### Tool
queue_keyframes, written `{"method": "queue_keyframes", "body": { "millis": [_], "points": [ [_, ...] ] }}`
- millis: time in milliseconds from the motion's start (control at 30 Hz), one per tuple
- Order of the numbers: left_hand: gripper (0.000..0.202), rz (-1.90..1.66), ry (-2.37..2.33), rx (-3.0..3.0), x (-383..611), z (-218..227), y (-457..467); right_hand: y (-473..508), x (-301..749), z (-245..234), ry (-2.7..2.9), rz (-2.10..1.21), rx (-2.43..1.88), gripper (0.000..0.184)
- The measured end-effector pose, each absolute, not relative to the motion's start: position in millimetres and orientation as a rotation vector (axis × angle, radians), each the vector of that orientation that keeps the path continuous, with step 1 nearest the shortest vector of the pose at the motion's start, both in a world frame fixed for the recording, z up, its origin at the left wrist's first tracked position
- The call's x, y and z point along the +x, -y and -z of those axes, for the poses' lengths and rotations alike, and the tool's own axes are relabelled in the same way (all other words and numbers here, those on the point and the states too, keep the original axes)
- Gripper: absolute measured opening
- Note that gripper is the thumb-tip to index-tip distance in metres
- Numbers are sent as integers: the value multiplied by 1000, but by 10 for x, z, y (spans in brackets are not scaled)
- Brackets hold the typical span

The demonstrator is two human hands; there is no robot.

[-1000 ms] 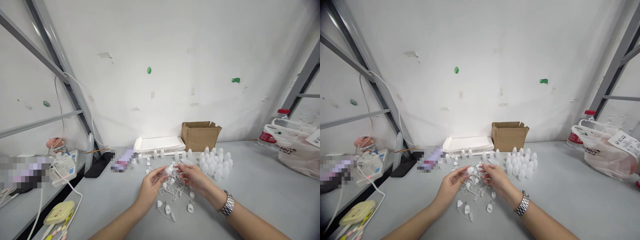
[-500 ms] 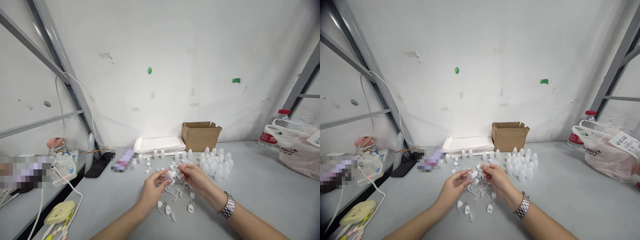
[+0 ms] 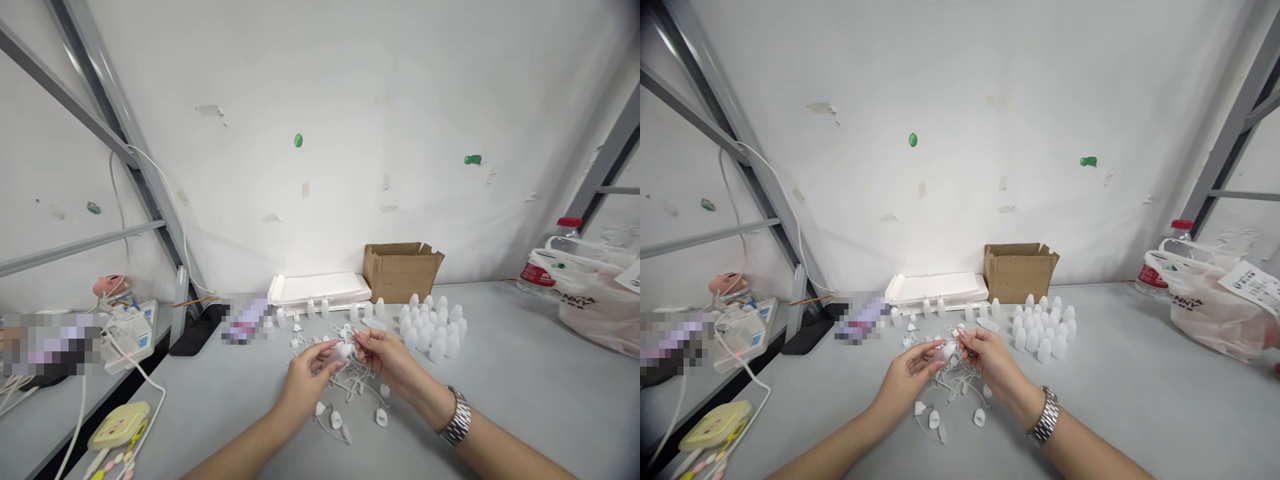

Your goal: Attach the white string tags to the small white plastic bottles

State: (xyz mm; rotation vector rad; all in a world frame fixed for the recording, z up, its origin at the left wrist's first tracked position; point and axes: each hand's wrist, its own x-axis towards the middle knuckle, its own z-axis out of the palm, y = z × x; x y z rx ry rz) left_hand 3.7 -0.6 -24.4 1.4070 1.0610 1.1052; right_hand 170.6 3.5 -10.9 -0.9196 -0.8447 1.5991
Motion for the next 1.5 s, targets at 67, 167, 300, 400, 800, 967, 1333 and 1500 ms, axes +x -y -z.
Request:
{"method": "queue_keyframes", "body": {
  "millis": [67,167,300,400,800,967,1333,1500],
  "points": [
    [36,-1110,-1063,1406,37,243,6,-31,1702,108,851,-1594,-926,32],
    [37,-1108,-1061,1406,34,252,0,-35,1708,123,839,-1595,-917,30],
    [37,-1095,-1058,1427,32,257,-3,-46,1725,150,810,-1601,-883,29],
    [37,-1096,-1064,1426,37,243,3,-47,1726,149,802,-1611,-868,28],
    [36,-1082,-1058,1426,25,256,0,-40,1703,126,804,-1587,-899,31],
    [37,-1090,-1056,1421,27,258,-7,-30,1697,122,808,-1587,-893,32],
    [38,-1072,-1027,1394,35,264,11,-42,1659,171,962,-1385,-956,38],
    [38,-1074,-1017,1400,31,287,17,-5,1641,143,1010,-1290,-1009,39]
  ]
}}
